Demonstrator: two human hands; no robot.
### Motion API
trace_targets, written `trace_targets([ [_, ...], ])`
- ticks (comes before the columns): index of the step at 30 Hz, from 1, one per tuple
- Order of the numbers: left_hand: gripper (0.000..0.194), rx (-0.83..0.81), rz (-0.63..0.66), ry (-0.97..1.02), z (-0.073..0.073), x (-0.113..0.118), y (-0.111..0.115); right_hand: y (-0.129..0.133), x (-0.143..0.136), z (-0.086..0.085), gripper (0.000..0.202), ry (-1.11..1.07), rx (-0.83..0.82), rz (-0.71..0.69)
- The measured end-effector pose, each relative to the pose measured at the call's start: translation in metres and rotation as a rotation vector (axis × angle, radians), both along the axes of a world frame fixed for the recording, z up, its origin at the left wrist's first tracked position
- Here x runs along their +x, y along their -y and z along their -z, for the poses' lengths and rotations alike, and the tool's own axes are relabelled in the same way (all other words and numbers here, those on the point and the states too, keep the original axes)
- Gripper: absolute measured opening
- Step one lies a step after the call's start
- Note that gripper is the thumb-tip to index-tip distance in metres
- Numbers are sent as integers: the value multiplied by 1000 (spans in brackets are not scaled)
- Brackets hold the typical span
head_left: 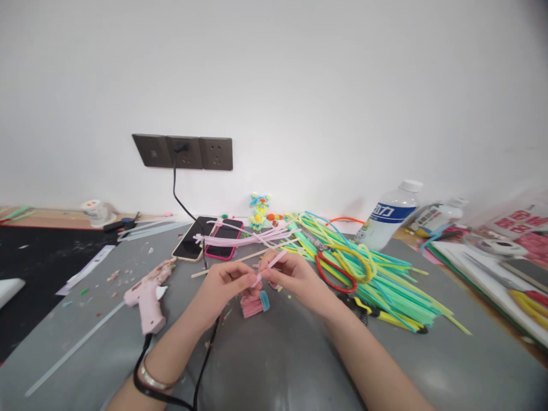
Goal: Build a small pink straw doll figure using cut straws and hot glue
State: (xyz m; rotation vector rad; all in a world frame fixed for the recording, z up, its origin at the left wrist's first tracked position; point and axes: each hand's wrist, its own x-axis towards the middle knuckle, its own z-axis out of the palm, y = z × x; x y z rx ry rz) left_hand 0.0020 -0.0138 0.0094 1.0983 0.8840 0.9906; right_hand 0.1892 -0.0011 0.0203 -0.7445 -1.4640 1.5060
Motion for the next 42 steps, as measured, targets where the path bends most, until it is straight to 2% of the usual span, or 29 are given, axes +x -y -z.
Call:
trace_targets([
  [6,22,-159,248,-53,-6,-2,3,2,9,-6,18,51,8,-231],
  [9,20,-227,306,-93,-10,-2,5,4,10,-5,18,83,15,-258],
  [14,22,-218,294,-51,-8,-2,4,2,10,3,20,114,29,-132],
  [21,26,-192,282,-28,0,-7,-1,3,0,4,16,192,208,39],
  [27,27,-175,276,5,2,-6,0,4,2,0,17,191,258,17],
  [32,32,-184,312,44,0,-5,1,3,7,-2,16,117,231,-140],
  [34,32,-185,336,36,-1,-5,1,3,7,-2,17,104,214,-162],
  [38,30,-176,328,34,-2,-5,0,3,4,1,17,110,186,-99],
  [42,30,-166,248,8,-1,-5,-2,3,0,3,16,155,237,31],
])
